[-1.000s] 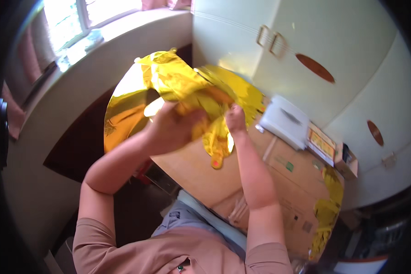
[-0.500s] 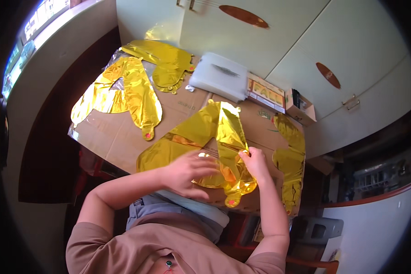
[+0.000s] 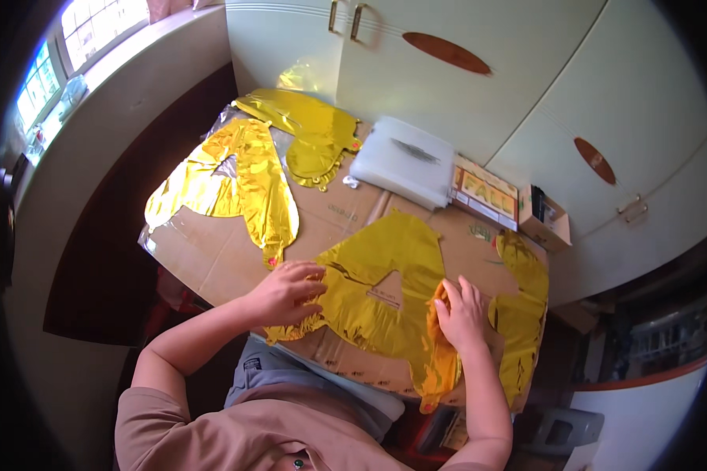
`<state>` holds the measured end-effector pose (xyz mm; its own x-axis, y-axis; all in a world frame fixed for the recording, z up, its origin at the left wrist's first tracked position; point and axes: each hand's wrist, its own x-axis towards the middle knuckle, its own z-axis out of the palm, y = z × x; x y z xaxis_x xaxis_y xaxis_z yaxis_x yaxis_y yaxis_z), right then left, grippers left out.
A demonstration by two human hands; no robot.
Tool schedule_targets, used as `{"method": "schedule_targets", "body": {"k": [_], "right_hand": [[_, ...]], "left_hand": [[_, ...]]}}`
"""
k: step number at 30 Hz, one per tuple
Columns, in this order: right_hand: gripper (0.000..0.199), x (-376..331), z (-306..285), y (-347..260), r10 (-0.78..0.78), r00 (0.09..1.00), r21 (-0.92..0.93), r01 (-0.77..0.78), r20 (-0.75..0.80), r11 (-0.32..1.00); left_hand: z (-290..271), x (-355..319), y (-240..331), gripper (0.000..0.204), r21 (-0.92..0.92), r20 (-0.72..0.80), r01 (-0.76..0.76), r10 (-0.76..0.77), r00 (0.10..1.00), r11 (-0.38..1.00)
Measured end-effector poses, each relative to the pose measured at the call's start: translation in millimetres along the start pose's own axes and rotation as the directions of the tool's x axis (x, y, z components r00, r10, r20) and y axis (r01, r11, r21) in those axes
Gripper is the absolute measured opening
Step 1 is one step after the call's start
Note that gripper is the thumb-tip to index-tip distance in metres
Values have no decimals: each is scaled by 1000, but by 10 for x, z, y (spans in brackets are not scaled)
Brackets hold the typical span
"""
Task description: The recorder folds gold foil balloons and inserts them into plastic packaging sleeves.
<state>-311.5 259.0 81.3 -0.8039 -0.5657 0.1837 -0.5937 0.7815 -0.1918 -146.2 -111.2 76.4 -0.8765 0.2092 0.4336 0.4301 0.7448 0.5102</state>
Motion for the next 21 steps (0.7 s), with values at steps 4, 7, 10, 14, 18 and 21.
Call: {"method": "schedule_targets", "body": {"k": [4,7,10,14,18,21], "right_hand": [[44,244,-205,-93,27,1000,128,-25,-9,992],[34,710,-299,-248,-36,994,220,59,-103,974],[26,1391,-322,-577,-140,979,324,181,-146,929],[21,2147,-117,-840,-204,966,418,253,-157,872],[19,2429,23,-960,-282,945,435,327,-166,839],[19,2524,154,-913,-305,940,424,340,-151,839]], "left_hand": [[-467,574,-593,24,90,-186,133,-114,976,987],[-707,1265,-1198,22,197,-227,241,-194,954,950],[-597,1932,-1728,22,335,-123,222,-191,974,916],[-156,2530,-2400,29,444,86,111,-166,982,889],[-2,2642,-2634,18,497,179,19,-124,976,868],[11,2626,-2675,14,489,143,2,-82,986,872]]}}
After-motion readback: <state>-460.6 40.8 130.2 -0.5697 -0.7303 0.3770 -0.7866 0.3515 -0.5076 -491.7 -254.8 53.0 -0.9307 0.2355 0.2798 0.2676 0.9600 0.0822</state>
